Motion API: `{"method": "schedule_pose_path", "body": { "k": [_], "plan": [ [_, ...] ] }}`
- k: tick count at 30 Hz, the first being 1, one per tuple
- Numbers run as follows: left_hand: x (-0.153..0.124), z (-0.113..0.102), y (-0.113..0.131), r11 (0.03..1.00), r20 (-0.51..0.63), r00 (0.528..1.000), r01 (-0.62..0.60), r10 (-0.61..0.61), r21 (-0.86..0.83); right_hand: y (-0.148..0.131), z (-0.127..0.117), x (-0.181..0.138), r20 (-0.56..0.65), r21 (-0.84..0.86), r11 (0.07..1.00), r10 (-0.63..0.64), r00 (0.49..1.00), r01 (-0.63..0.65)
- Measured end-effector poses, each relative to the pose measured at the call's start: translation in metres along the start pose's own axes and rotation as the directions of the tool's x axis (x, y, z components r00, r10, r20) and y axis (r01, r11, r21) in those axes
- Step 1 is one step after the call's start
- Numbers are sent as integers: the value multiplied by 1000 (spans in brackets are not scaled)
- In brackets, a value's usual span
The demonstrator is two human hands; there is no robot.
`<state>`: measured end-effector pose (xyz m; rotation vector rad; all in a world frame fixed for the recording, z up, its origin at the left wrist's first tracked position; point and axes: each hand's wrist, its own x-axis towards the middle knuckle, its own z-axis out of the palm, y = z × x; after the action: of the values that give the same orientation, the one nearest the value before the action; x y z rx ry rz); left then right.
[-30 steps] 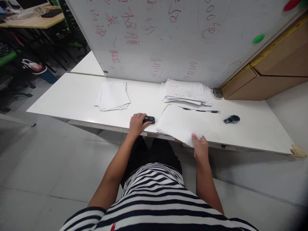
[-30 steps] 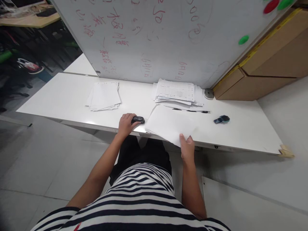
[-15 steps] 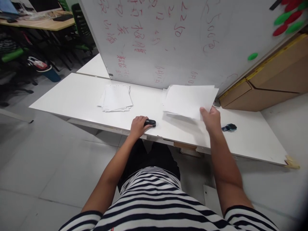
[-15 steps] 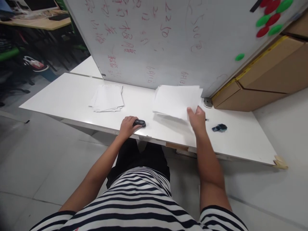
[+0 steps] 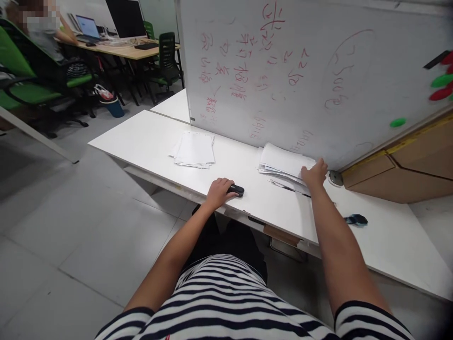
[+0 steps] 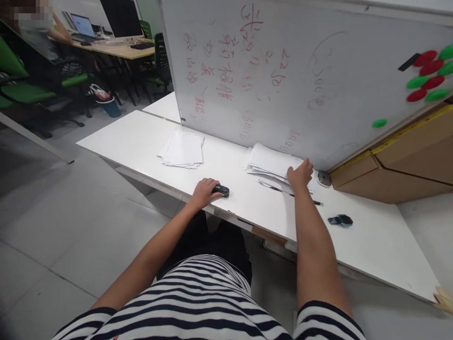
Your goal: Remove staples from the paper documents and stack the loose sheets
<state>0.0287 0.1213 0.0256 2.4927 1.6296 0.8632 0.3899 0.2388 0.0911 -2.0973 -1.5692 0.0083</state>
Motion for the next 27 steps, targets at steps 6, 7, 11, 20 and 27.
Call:
{"method": "schedule_pose_path", "body": {
  "k": [6, 7, 11, 20, 27],
  "plan": [
    [0, -1, -2, 999, 14, 1000, -4, 4, -32, -9, 16, -89, 50, -48, 984, -172, 984, 174],
    [0, -1, -1, 999, 15, 1000, -1, 2, -43, -9, 19, -104, 117, -62, 979, -184, 976, 192],
    [0, -1, 3, 987, -35, 999, -14, 8, -163, -9, 32, -150, 330, -126, 962, -191, 925, 243],
    [48, -49, -111, 880, -140, 871, 475, -470, -2, -8, 40, -161, 318, -160, 950, -208, 925, 268],
    [42, -53, -162, 780, -106, 806, 590, -582, 208, -5, 43, -161, 301, -158, 949, -216, 929, 271]
  ]
}}
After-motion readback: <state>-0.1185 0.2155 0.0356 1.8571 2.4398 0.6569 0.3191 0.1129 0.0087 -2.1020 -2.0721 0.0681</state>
